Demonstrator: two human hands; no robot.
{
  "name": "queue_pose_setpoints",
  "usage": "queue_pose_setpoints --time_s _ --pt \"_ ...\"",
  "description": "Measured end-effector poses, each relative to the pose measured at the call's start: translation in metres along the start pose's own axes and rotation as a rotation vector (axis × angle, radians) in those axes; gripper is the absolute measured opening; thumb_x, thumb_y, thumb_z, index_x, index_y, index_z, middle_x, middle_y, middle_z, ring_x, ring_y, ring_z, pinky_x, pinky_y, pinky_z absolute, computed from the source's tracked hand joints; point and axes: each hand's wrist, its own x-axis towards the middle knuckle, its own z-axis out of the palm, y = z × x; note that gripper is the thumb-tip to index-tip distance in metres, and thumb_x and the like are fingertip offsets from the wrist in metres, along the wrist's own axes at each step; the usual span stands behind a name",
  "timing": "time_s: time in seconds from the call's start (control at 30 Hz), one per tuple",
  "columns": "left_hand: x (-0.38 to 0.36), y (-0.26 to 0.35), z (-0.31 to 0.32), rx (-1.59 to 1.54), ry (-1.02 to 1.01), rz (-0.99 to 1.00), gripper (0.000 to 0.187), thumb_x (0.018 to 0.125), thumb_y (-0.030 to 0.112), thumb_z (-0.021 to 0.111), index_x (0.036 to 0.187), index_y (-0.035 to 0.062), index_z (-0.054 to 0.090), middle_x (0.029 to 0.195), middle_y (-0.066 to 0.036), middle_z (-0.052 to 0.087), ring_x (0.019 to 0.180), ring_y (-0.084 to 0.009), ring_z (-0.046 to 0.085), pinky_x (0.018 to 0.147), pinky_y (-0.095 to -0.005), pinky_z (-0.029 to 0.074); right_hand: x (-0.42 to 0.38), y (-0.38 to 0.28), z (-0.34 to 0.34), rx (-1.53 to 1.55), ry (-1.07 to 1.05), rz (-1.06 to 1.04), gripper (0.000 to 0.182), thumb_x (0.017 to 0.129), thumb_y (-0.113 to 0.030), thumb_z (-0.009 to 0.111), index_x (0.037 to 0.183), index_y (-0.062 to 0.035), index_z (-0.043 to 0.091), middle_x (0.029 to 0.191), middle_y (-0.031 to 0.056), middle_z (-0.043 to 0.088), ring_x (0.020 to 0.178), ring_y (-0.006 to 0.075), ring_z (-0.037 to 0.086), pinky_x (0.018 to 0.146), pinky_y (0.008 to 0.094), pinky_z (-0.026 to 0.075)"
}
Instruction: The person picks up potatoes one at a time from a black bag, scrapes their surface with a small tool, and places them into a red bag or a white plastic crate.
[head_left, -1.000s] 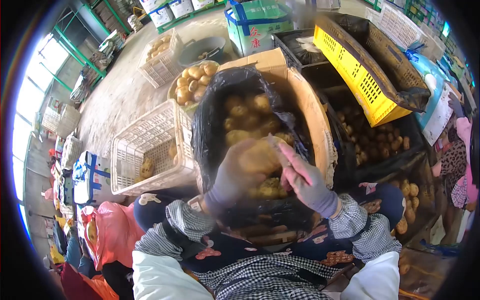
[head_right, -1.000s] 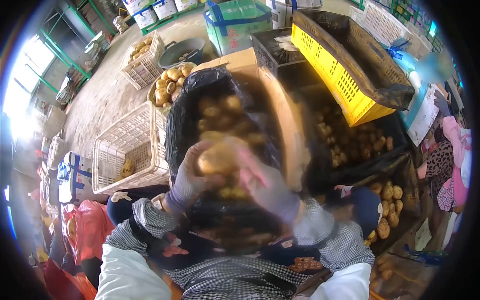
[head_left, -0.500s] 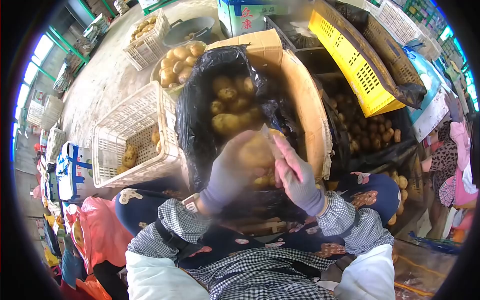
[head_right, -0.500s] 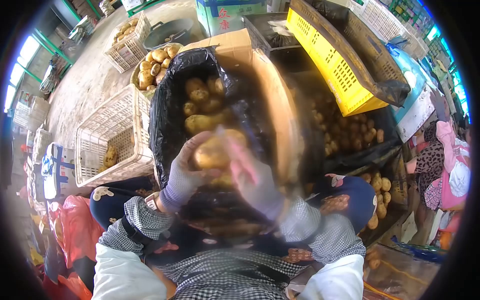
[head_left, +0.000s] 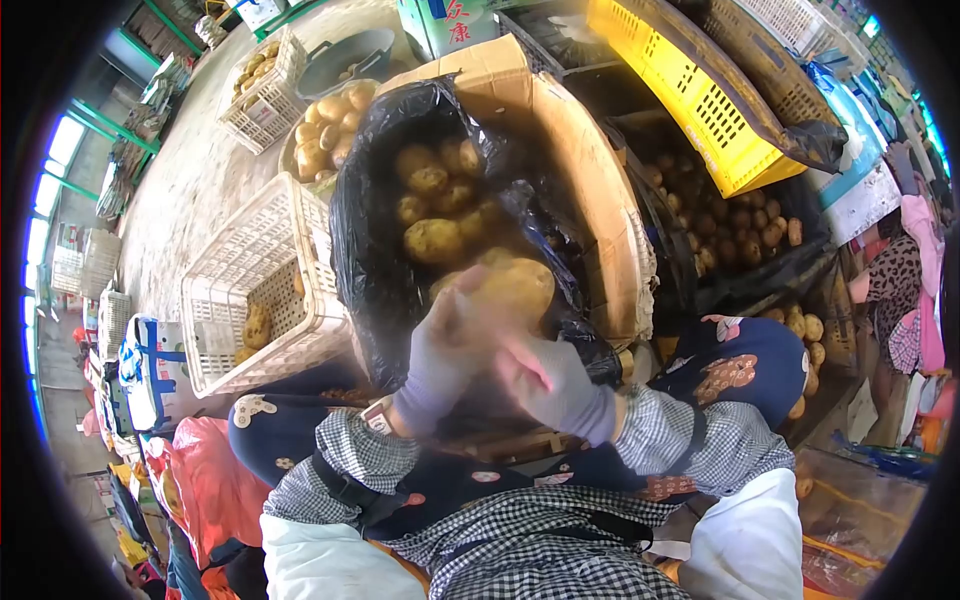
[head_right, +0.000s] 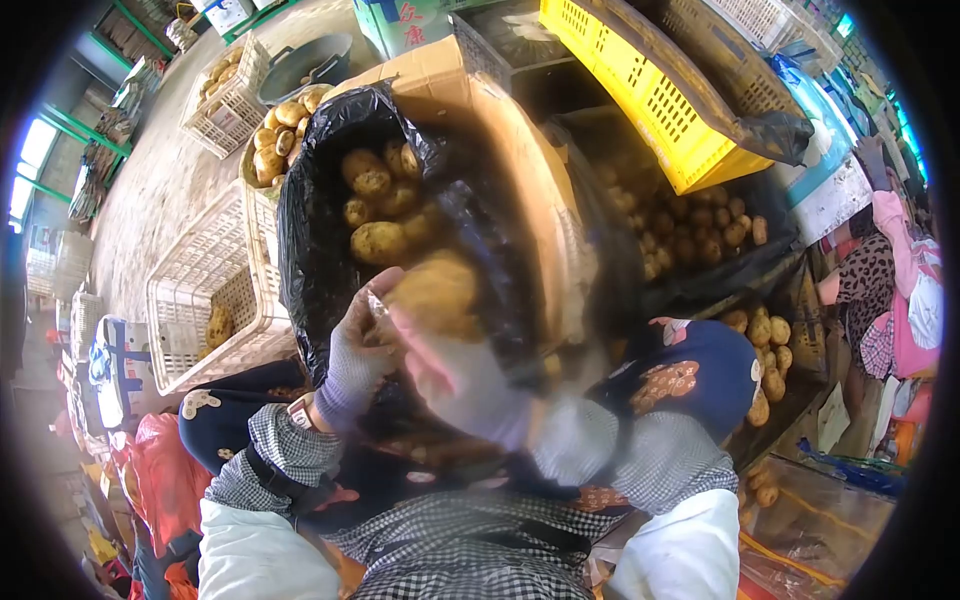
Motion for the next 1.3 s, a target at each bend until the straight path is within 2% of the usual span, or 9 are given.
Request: queue_pose_setpoints --time_s 0.07,0.17,0.27,0.4,0.53,0.67,0.87,1.07,1.3 --pt "-0.002 0.013 0.001 -0.046 -0.045 -0.081 0.081 0.07 -0.016 0.067 0.145 -0.0018 0.038 0.137 -0.007 0.049 0.122 -0.0149 0.051 0.104 -0.0289 0.043 -0.001 -0.004 0.002 -0.063 0.033 -0.071 0.038 0.091 -0.002 0.058 0.129 0.0003 0.056 0.117 0.0173 0.063 0.104 0.0268 0.065 0.089 0.0321 0.049" --pt "0.0 0.016 0.004 0.163 -0.028 0.121 0.079 0.07 -0.018 0.062 0.143 -0.0018 0.04 0.139 -0.007 0.048 0.124 -0.0155 0.049 0.105 -0.0299 0.042 0.008 -0.01 -0.008 0.044 0.074 0.036 0.028 0.091 -0.005 0.062 0.118 0.0048 0.061 0.088 0.02 0.069 0.078 0.0252 0.072 0.065 0.032 0.054" --pt "0.002 0.013 0.003 0.146 -0.008 0.079 0.079 0.069 -0.018 0.064 0.143 -0.0007 0.041 0.14 -0.008 0.047 0.125 -0.0153 0.048 0.105 -0.03 0.042 0.014 -0.016 -0.016 0.14 0.054 0.153 0.033 0.092 -0.005 0.06 0.123 0.0052 0.058 0.088 0.0178 0.069 0.077 0.0241 0.071 0.065 0.0311 0.053" --pt "0.0 0.012 0.001 0.082 0.011 -0.035 0.085 0.068 -0.017 0.072 0.145 0.0011 0.04 0.142 -0.009 0.046 0.127 -0.0175 0.048 0.107 -0.0321 0.041 0.007 0.008 0.003 -0.066 0.025 -0.228 0.046 0.098 -0.009 0.053 0.142 0.0031 0.044 0.078 0.0043 0.062 0.061 0.0082 0.055 0.059 0.0228 0.048" --pt "-0.002 0.012 0.0 -0.059 0.022 -0.008 0.087 0.068 -0.018 0.074 0.145 0.0013 0.039 0.143 -0.01 0.046 0.129 -0.0193 0.046 0.109 -0.034 0.04 0.013 0.008 -0.023 0.207 0.052 0.187 0.048 0.101 -0.006 0.041 0.149 -0.0026 0.035 0.087 0.0015 0.061 0.057 0.0055 0.048 0.055 0.0204 0.044" --pt "-0.003 0.011 -0.003 -0.035 0.047 0.043 0.086 0.068 -0.017 0.074 0.145 0.0013 0.039 0.144 -0.009 0.045 0.131 -0.02 0.044 0.11 -0.0351 0.039 0.006 0.004 -0.016 0.097 -0.04 0.053 0.049 0.101 -0.006 0.043 0.149 -0.0025 0.035 0.09 0.0034 0.063 0.054 0.0055 0.047 0.053 0.0205 0.043" --pt "-0.005 0.012 -0.007 0.678 0.012 0.507 0.084 0.068 -0.004 0.078 0.144 0.0062 0.043 0.145 -0.014 0.045 0.132 -0.0265 0.046 0.11 -0.0361 0.038 0.019 -0.004 -0.033 0.375 0.069 0.364 0.049 0.102 -0.013 0.046 0.148 -0.0004 0.035 0.068 0.0008 0.053 0.051 0.0071 0.048 0.051 0.0212 0.044" --pt "-0.005 0.007 -0.006 0.61 -0.006 0.481 0.081 0.07 0.0 0.077 0.144 0.0071 0.044 0.145 -0.017 0.045 0.133 -0.0314 0.045 0.11 -0.0381 0.039 0.011 -0.022 -0.017 0.407 -0.056 0.364 0.046 0.102 -0.014 0.046 0.146 -0.0002 0.04 0.066 0.0014 0.054 0.051 0.0071 0.051 0.05 0.0212 0.044" --pt "-0.004 0.019 -0.001 0.668 -0.045 0.441 0.08 0.07 0.001 0.076 0.143 0.0054 0.044 0.144 -0.018 0.046 0.132 -0.0338 0.046 0.109 -0.0394 0.039 0.025 -0.01 -0.032 0.506 0.069 0.52 0.045 0.102 -0.015 0.047 0.143 0.0014 0.042 0.063 -0.0005 0.049 0.047 0.0069 0.047 0.045 0.021 0.042"
